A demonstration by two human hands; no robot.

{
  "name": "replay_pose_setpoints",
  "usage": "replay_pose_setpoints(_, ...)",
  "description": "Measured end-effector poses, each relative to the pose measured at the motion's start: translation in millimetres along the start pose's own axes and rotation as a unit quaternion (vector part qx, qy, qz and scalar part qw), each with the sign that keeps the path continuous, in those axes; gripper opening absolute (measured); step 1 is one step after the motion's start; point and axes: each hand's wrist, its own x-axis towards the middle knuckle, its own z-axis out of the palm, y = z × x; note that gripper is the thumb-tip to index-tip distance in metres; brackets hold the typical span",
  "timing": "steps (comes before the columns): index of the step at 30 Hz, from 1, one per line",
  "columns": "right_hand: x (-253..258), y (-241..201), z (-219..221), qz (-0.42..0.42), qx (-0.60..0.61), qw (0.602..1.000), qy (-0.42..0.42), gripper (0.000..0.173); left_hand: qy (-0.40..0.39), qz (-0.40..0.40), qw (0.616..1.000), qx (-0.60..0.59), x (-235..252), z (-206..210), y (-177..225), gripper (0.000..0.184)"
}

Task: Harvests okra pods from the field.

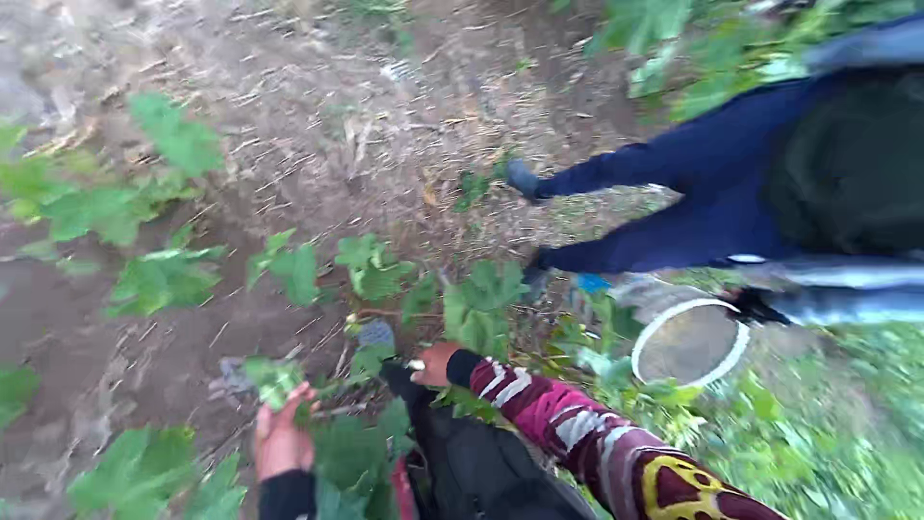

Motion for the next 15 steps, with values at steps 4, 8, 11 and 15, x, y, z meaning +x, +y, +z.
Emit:
replay_pose_setpoints(4, -44, 27, 49, -0.008, 0.101, 0.995, -0.017, 0.059, -0.131, 0.073, 0.987, 0.056, -47, 65, 62, 0.03)
replay_pose_setpoints(8, -71, 35, 74, -0.018, 0.148, 0.989, -0.021, 0.061, -0.324, 0.073, 0.931, 0.15, -114, 182, 88, 0.037)
replay_pose_setpoints(11, -105, 39, 71, -0.057, 0.154, 0.986, 0.033, 0.06, -0.481, 0.022, 0.848, 0.22, -190, 257, 85, 0.041)
replay_pose_setpoints(15, -235, -1, -14, 0.013, 0.185, 0.983, -0.012, 0.049, -0.545, -0.081, 0.808, 0.207, -238, 316, 48, 0.065)
